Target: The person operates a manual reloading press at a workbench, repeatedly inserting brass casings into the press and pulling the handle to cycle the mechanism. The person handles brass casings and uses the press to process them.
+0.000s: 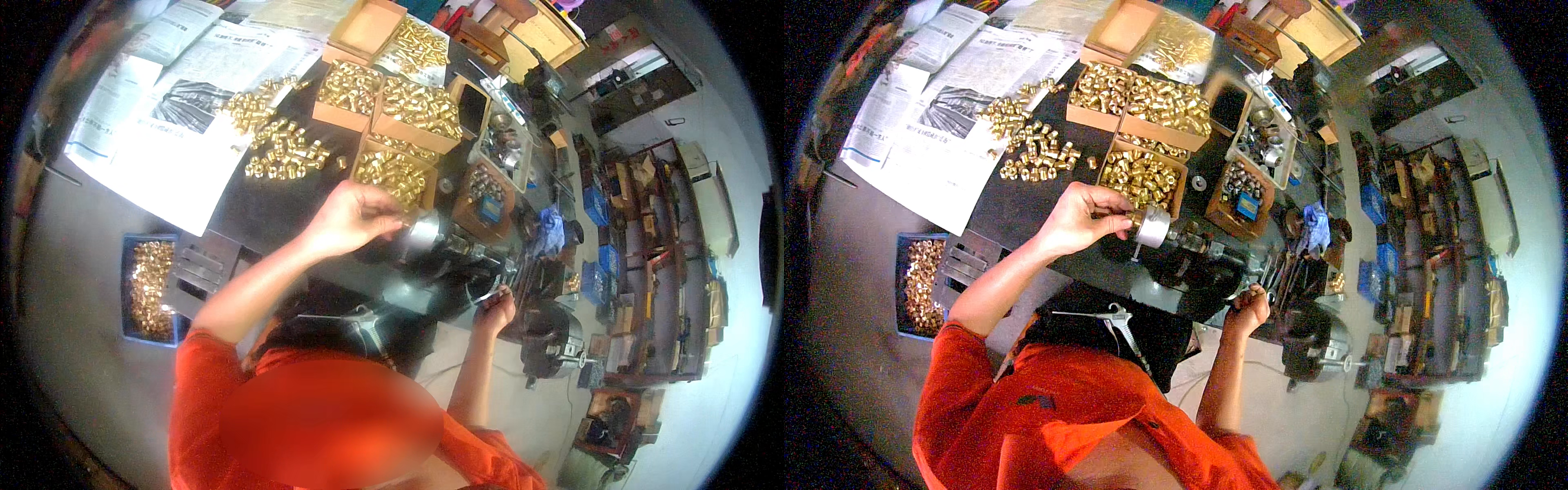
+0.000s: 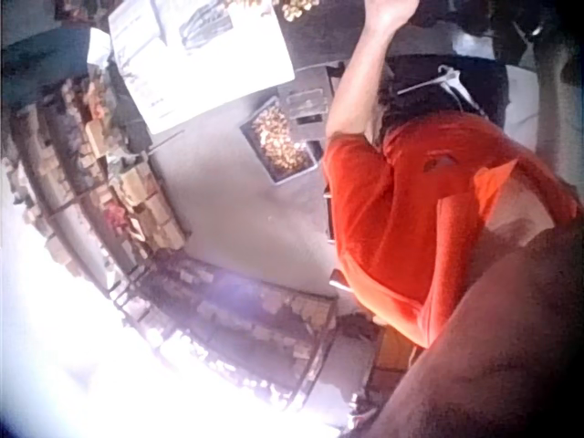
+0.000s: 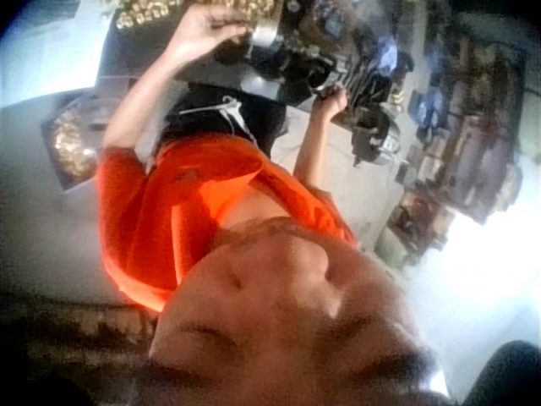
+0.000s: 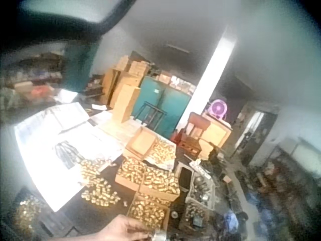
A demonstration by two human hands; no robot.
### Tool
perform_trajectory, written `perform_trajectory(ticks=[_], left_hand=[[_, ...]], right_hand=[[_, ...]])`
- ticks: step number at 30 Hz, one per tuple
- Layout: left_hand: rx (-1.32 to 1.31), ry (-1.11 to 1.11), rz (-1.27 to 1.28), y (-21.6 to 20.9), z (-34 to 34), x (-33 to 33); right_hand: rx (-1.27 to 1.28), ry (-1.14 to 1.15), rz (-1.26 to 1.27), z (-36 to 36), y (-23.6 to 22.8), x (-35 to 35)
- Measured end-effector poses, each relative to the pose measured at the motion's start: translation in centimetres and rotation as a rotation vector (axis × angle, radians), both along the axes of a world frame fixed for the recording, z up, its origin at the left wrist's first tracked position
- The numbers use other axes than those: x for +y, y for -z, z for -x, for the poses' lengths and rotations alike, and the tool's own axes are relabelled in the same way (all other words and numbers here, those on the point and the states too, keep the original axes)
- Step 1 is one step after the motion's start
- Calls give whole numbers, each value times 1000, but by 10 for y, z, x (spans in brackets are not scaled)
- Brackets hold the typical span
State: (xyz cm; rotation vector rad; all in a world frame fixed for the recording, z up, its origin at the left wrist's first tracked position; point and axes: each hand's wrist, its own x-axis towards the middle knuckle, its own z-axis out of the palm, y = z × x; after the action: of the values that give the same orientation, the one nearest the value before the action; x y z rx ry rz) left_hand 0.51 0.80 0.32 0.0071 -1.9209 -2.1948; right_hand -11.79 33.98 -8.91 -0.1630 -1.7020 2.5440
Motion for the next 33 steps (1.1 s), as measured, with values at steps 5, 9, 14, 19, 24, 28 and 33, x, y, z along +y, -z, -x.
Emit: perform_trajectory(ticks=[5,9,14,19,24,28,33], left_hand=[[14,71,40,-1,6,-6],[19,60,99,-3,4,-6],[61,12,252,-2,4,-7],[110,20,215,-1,7,-7],[84,77,66,5,8,-5],[6,97,7,7,4,-6],[-10,76,51,4,11,1]], right_hand=[[54,-73,93,-20,-25,6],[151,-99,37,-15,-77,-1],[145,-203,233,55,-94,-21],[160,-25,-117,108,-27,-27],[19,-33,-94,95,53,10],[-131,-117,51,27,-6,-30],[-84,-65,-94,96,65,26]])
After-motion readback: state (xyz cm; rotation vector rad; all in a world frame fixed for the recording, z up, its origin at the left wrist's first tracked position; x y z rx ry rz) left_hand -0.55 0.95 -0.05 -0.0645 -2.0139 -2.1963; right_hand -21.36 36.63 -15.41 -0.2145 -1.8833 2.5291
